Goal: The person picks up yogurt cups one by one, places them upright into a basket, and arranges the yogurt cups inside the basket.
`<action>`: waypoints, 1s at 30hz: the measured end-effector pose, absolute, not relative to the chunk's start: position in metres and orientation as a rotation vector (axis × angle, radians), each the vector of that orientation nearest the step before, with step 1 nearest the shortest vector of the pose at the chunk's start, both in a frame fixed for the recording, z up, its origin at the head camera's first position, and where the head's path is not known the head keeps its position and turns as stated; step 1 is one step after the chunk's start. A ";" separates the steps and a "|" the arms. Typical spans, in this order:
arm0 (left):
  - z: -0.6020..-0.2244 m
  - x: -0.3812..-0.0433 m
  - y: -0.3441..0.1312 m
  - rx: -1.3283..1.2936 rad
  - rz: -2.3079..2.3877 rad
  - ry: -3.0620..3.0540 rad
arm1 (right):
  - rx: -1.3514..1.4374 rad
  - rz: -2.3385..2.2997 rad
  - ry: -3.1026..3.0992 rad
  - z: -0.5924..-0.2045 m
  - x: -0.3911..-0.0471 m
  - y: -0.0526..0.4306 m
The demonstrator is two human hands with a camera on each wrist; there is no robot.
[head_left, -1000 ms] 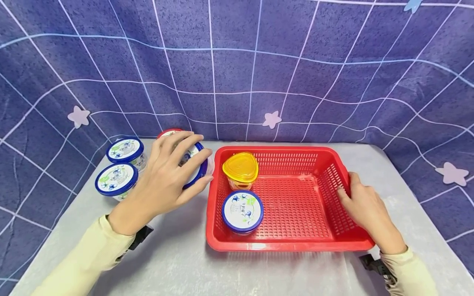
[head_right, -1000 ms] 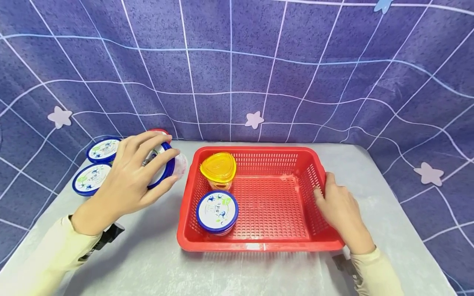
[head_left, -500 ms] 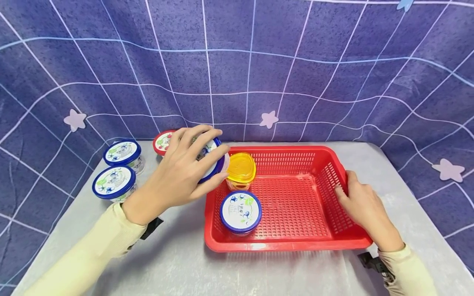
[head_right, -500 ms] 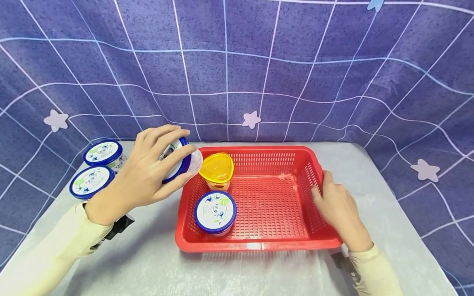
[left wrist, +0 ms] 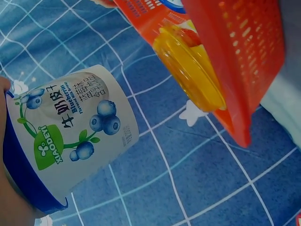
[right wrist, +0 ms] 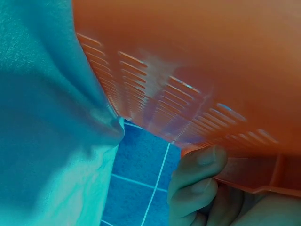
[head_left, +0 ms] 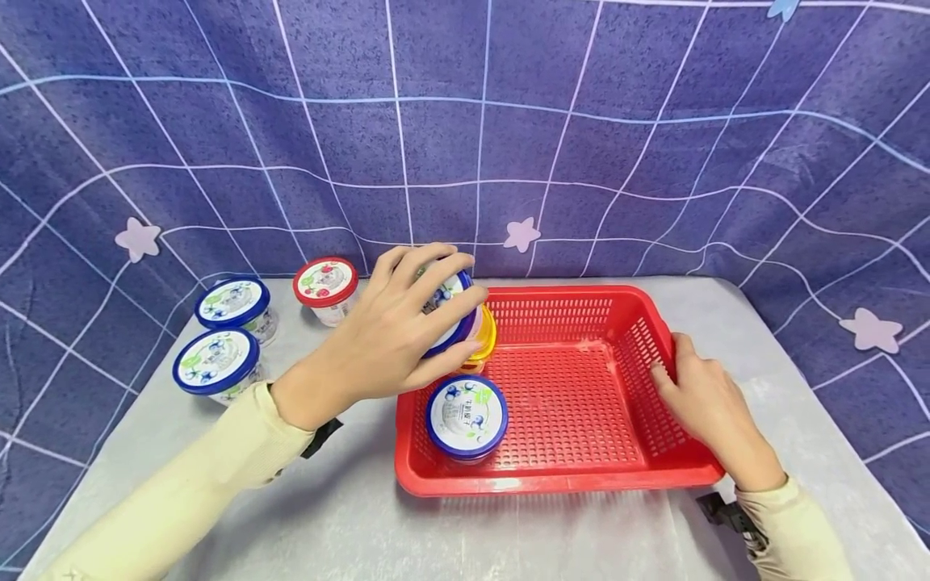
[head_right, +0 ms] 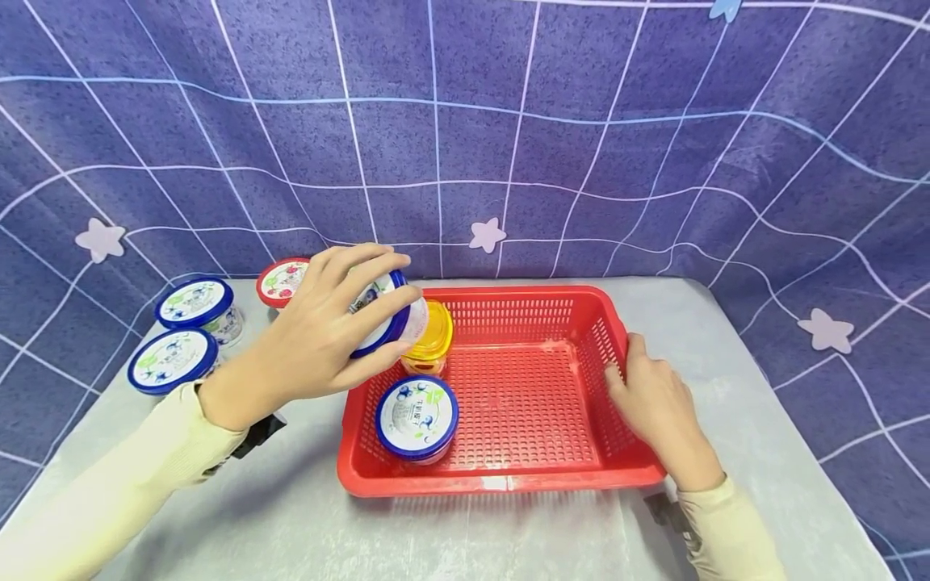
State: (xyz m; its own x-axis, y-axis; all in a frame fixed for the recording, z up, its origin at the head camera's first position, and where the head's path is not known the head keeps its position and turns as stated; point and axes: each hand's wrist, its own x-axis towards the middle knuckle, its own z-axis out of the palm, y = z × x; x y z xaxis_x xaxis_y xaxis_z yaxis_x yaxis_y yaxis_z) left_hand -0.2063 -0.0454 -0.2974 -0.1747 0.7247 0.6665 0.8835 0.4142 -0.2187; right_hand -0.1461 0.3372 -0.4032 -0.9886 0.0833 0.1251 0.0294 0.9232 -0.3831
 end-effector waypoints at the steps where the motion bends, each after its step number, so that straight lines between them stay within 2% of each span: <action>1: -0.297 -0.207 -0.043 -1.373 -0.282 -1.951 | -0.088 0.584 -2.944 -0.403 -0.146 0.337; 30: -0.306 -0.222 0.006 -1.532 -0.405 -1.976 | -0.099 0.605 -2.932 -0.404 -0.149 0.342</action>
State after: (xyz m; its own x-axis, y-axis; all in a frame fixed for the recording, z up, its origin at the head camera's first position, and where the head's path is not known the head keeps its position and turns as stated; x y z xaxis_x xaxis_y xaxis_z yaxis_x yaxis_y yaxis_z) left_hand -0.2222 0.0060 -0.3062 -0.1548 0.7675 0.6220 0.9503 0.2878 -0.1187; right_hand -0.1489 0.3417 -0.4038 -0.9871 0.0937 0.1295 0.0348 0.9167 -0.3980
